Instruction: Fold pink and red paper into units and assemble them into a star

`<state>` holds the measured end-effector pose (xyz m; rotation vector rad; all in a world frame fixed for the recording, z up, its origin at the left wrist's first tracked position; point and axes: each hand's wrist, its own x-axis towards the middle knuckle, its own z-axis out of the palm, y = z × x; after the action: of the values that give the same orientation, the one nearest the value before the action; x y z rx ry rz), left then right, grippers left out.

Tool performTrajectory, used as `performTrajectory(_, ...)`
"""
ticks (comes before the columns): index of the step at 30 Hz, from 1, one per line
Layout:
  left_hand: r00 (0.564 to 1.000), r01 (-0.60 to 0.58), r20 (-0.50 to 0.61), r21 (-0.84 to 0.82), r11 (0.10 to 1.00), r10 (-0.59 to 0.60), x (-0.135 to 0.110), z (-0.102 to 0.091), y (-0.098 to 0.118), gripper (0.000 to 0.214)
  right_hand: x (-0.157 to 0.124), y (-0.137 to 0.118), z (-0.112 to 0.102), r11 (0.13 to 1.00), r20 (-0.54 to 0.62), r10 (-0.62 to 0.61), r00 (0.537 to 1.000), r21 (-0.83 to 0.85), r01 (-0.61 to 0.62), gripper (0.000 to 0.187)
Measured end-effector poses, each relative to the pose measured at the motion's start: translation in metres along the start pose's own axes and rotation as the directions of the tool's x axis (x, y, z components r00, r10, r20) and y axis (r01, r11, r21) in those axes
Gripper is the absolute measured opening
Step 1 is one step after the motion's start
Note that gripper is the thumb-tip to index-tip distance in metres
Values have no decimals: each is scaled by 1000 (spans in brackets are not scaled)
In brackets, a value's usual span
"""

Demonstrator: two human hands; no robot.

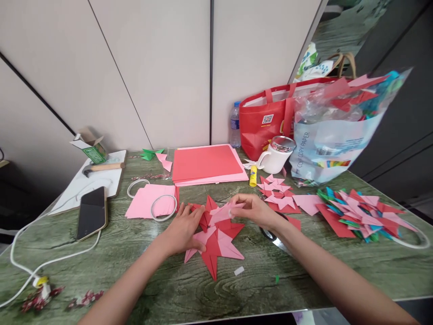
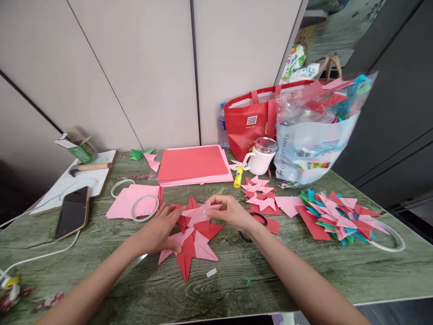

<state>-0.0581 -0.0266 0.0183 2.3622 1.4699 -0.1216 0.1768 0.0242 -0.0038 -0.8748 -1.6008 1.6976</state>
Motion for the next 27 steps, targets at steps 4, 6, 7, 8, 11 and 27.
performTrajectory(4,998,-33,-52,-49,998,30,-4,2,-5,94,5,-2,5,995,114,26,993,92,-36,40)
performTrajectory(6,997,-35,-77,-71,997,30,-5,4,-7,95,10,-5,10,995,193,47,980,82,-64,48)
performTrajectory(7,996,-27,-90,-79,997,20,-5,5,-8,97,13,-7,12,996,231,48,972,68,-65,48)
performTrajectory(8,995,-17,-104,-85,996,8,-5,6,-9,102,16,-8,15,998,263,37,964,44,-50,45)
performTrajectory(11,990,-3,-141,-96,995,-10,-4,12,-12,120,23,-11,28,992,346,-76,935,-67,106,27)
performTrajectory(27,980,-31,-199,-159,987,-1,-4,23,-19,139,31,35,70,667,332,-453,827,-489,562,4)
